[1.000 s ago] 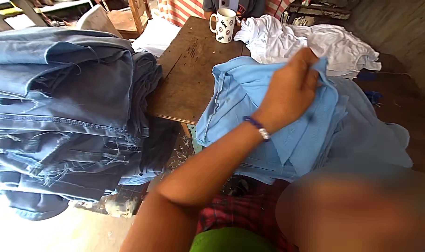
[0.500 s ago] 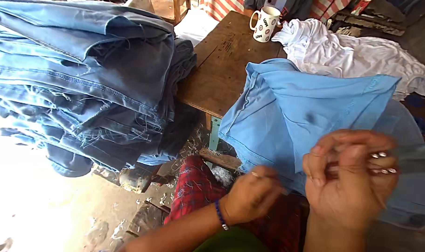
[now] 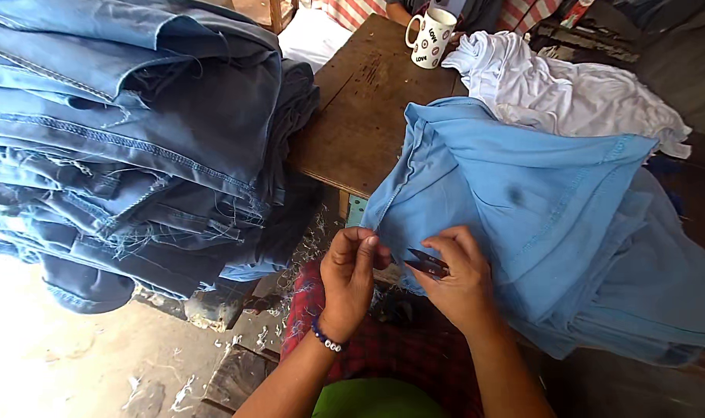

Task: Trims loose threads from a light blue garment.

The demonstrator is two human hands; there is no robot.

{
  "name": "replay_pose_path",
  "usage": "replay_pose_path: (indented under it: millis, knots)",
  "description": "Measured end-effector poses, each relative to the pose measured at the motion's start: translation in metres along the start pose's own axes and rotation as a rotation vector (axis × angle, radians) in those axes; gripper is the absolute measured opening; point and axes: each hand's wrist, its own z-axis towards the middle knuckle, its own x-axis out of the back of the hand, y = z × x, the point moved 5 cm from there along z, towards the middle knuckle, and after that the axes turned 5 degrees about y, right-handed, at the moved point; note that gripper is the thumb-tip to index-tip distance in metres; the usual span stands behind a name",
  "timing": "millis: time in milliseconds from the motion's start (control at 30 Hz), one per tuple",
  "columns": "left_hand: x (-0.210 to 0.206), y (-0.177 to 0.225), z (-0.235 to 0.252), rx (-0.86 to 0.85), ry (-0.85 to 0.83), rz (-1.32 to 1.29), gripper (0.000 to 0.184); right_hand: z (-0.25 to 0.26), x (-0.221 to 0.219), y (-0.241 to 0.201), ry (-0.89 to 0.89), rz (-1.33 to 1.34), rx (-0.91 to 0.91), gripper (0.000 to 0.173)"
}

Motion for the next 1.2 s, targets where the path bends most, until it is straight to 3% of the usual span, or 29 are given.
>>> replay_pose_path:
  millis: [133, 167, 233, 333, 367, 433, 500, 600, 733, 900, 1000, 1133, 1200]
  knots:
    - [0.012, -0.009, -0.016, 0.142, 0.205, -0.035, 0.029, -0.010, -0.009, 0.007, 0.032, -0.082, 0.036, 0.012]
    - [0.013, -0.017, -0.020, 0.204, 0.243, -0.044, 0.028, -0.012, -0.009, 0.009, 0.060, -0.066, 0.039, 0.009]
    - [0.009, -0.032, -0.024, 0.299, 0.220, -0.073, 0.005, -0.013, -0.009, 0.012, 0.100, -0.031, 0.036, 0.009]
    - [-0.004, -0.052, -0.016, 0.360, 0.125, -0.029, 0.055, -0.013, -0.007, 0.015, 0.137, 0.072, 0.012, 0.011]
    - [-0.007, -0.058, -0.011, 0.351, 0.118, -0.009, 0.064, -0.013, -0.005, 0.016, 0.146, 0.116, 0.009, 0.013]
    - [-0.009, -0.063, -0.001, 0.262, 0.147, 0.035, 0.056, -0.013, -0.003, 0.016, 0.136, 0.131, 0.009, 0.026]
    - [-0.007, -0.060, 0.004, 0.181, 0.180, 0.065, 0.031, -0.016, -0.004, 0.013, 0.124, 0.026, 0.029, 0.035]
    - [-0.003, -0.046, 0.005, 0.157, 0.194, -0.017, 0.010, -0.019, -0.007, 0.011, 0.151, -0.078, 0.090, 0.013]
    - [-0.004, -0.029, -0.004, 0.301, 0.260, -0.359, 0.014, -0.021, -0.003, 0.010, 0.219, 0.066, 0.134, 0.004]
    - [-0.006, -0.013, 0.000, 0.417, 0.285, -0.588, 0.018, -0.026, 0.002, 0.011, 0.199, -0.047, 0.133, 0.030]
    - [-0.009, -0.005, 0.000, 0.366, 0.202, -0.583, 0.019, -0.029, 0.006, 0.011, 0.264, -0.059, 0.164, 0.011]
    - [-0.010, 0.000, -0.007, 0.216, 0.036, -0.585, 0.008, -0.027, 0.020, 0.001, 0.319, 0.061, 0.200, 0.005]
    - [-0.014, 0.004, -0.010, 0.152, -0.031, -0.529, 0.038, -0.026, 0.025, -0.003, 0.317, 0.074, 0.210, 0.004]
